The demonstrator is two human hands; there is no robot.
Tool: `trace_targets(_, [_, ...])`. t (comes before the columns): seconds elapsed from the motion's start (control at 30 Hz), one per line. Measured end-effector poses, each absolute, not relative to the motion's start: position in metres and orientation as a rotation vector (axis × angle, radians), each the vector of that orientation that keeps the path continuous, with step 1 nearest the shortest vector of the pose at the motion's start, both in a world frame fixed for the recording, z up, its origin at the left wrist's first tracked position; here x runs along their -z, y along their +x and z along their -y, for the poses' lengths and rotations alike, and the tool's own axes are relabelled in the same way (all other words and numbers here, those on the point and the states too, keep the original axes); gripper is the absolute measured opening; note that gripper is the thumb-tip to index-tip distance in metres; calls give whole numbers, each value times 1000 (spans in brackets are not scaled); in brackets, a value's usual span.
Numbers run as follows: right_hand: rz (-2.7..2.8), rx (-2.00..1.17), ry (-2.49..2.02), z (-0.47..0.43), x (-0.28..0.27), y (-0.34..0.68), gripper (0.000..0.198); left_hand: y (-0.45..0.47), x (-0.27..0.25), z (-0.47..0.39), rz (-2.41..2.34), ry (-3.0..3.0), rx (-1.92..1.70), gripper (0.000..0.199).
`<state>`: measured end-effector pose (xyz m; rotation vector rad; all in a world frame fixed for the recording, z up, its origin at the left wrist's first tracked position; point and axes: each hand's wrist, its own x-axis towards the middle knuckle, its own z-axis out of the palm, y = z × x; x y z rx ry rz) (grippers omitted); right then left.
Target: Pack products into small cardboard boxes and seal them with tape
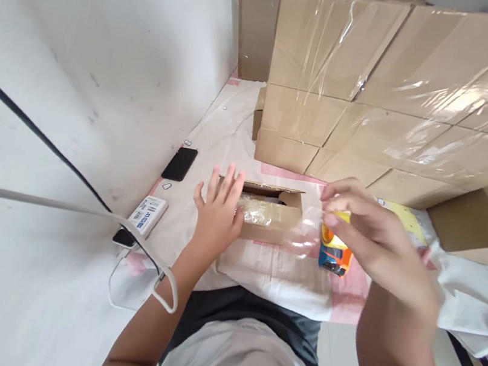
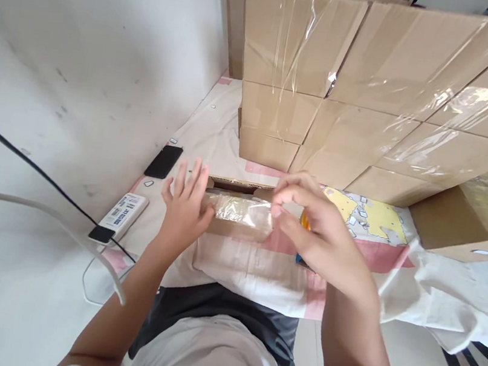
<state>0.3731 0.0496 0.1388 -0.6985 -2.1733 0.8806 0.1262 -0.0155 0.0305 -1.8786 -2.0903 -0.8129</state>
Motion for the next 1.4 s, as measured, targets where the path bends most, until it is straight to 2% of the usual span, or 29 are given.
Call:
trace_targets(0.1, [2227, -905, -693, -77, -114, 341, 16, 128, -34, 15, 2180, -2068, 724, 71])
trace_targets(0.3, [2442, -727, -1012, -111, -56, 288, 10, 126, -18, 26, 2186, -2133, 761, 58])
trace_targets(0.33, [2445, -640, -1099, -111, -53, 284, 17, 125, -16, 27, 2132, -2156, 750, 55])
trace_targets(0.47, [2155, -189, -1369, -112, -53, 293, 66, 124, -7, 28, 1885, -2179, 721, 45])
trace_targets(0.5, [2070, -106, -1403, -118, -53, 306, 69, 123, -4, 29, 1841, -2157, 733, 45])
trace_targets(0.57, [1951, -26, -1466, -134, -48, 350, 58, 121, 2, 30, 1753, -2130, 767, 43])
trace_targets(0.67, [1839, -72, -1611, -161, -26, 454, 33, 119, 12, 28, 1634, -2137, 829, 46])
trace_targets(0.77, [1721, -157, -1973, -173, 4, 558, 35, 117, 19, 26, 1605, -2136, 855, 51])
trace_targets(0.87, [1763, -228, -2065, -181, 30, 614, 38, 117, 22, 25, 1584, -2127, 856, 53])
trace_targets(1.1, [1938, -307, -2046, -223, 54, 606, 38, 121, 18, 29, 1711, -2152, 865, 53])
trace_targets(1.3, [1931, -322, -2089, -245, 56, 592, 20, 122, 16, 30, 1699, -2132, 861, 50])
trace_targets(1.4, [1854, -338, -2096, -238, 53, 593, 20, 122, 17, 30, 1730, -2126, 865, 49])
